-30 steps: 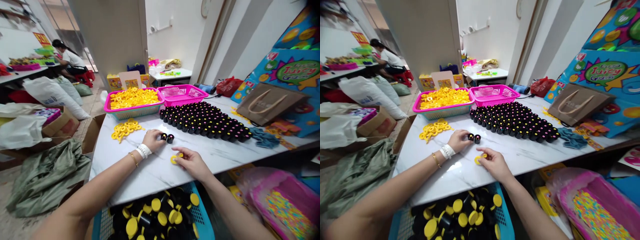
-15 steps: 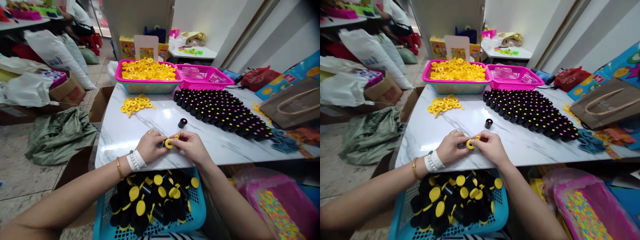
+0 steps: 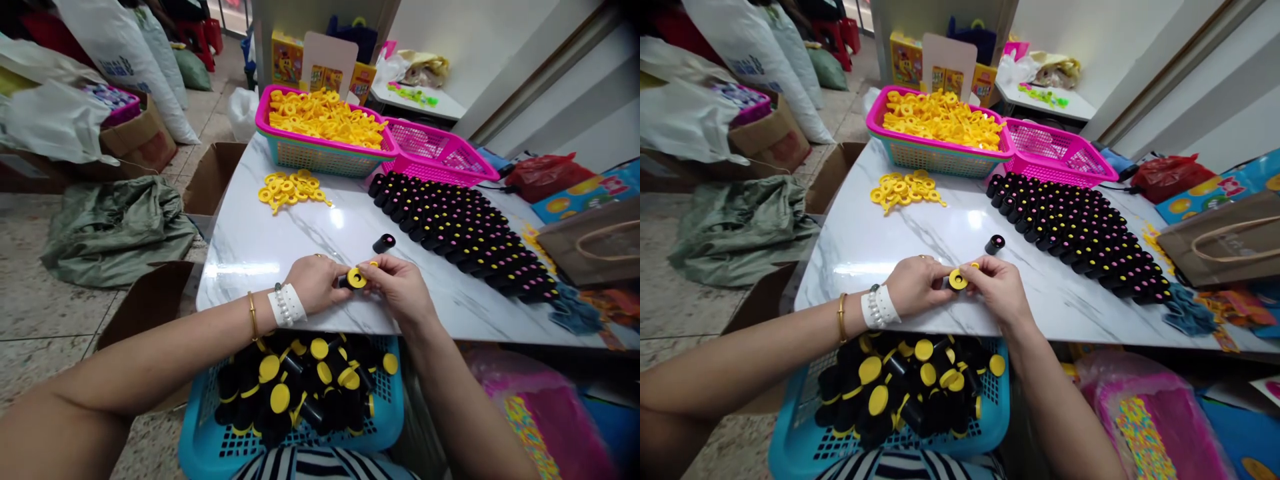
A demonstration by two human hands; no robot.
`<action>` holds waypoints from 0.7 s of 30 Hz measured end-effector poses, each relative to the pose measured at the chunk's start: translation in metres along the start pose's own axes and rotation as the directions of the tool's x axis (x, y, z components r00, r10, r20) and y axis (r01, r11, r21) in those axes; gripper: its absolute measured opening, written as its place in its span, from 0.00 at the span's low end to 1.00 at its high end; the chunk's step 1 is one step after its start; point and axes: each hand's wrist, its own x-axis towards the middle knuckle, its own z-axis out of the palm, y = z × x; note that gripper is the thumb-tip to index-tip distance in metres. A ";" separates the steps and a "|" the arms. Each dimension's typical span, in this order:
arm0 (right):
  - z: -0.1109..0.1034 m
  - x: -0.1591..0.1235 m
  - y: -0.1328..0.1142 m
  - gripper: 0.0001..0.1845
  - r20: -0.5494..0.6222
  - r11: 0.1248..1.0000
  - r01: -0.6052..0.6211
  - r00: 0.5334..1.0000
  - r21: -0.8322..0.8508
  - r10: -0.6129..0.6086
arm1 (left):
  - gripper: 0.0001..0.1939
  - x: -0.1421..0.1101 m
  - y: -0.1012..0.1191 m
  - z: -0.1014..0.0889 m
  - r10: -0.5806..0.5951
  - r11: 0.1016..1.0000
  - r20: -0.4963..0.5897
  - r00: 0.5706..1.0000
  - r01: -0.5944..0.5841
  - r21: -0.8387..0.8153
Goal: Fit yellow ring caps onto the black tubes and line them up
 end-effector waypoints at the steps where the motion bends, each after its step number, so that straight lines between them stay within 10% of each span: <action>1: -0.001 0.000 -0.001 0.12 0.005 1.000 -0.018 1.000 0.020 0.018 | 0.10 0.000 0.000 0.000 -0.002 1.000 -0.001 1.000 0.002 -0.002; 11: 0.006 -0.006 -0.005 0.10 -0.075 0.976 0.071 0.993 -0.208 -0.088 | 0.09 0.000 -0.001 0.000 0.007 1.000 -0.013 1.000 -0.008 -0.027; 21: 0.012 -0.011 0.005 0.14 -0.023 0.994 0.066 0.997 -0.090 -0.068 | 0.12 -0.002 0.001 0.000 -0.041 0.999 -0.012 0.999 0.041 0.000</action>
